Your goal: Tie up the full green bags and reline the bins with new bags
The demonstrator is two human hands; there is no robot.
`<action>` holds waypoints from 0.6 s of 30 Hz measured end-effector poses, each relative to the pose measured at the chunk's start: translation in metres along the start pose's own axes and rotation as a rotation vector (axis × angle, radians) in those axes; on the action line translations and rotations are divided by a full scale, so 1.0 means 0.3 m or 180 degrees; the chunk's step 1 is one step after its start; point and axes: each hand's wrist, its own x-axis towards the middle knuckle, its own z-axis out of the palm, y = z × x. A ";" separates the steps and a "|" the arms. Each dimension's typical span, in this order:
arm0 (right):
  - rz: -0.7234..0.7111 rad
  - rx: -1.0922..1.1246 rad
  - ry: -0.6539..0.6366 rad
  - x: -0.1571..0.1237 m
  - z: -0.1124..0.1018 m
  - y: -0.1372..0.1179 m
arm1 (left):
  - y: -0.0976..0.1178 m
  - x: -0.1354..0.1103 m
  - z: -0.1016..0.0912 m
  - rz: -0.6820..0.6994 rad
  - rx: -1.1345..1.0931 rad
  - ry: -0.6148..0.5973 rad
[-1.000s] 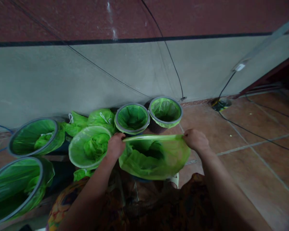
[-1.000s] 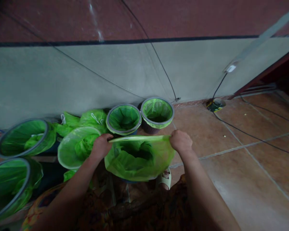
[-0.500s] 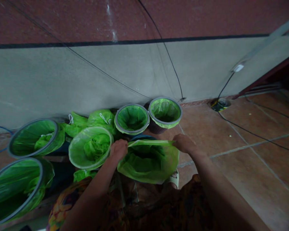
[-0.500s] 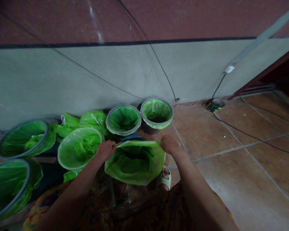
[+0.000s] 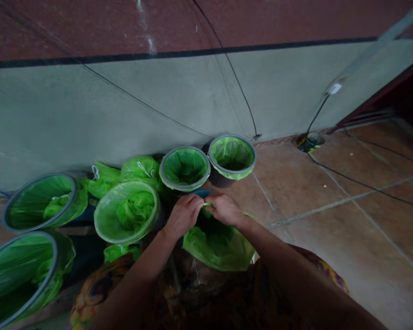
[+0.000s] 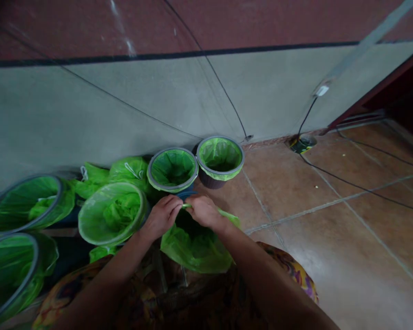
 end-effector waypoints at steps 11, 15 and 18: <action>0.0504 -0.0233 0.0553 -0.002 -0.030 -0.004 | 0.035 -0.031 0.065 -0.1044 -0.0102 -0.0341; 0.0808 -0.0212 0.0703 0.006 -0.044 0.026 | 0.016 -0.037 0.056 -0.1230 0.0198 -0.0636; 0.1303 -0.0396 0.0540 0.000 -0.075 0.066 | -0.037 -0.038 0.020 -0.1462 0.0544 -0.0465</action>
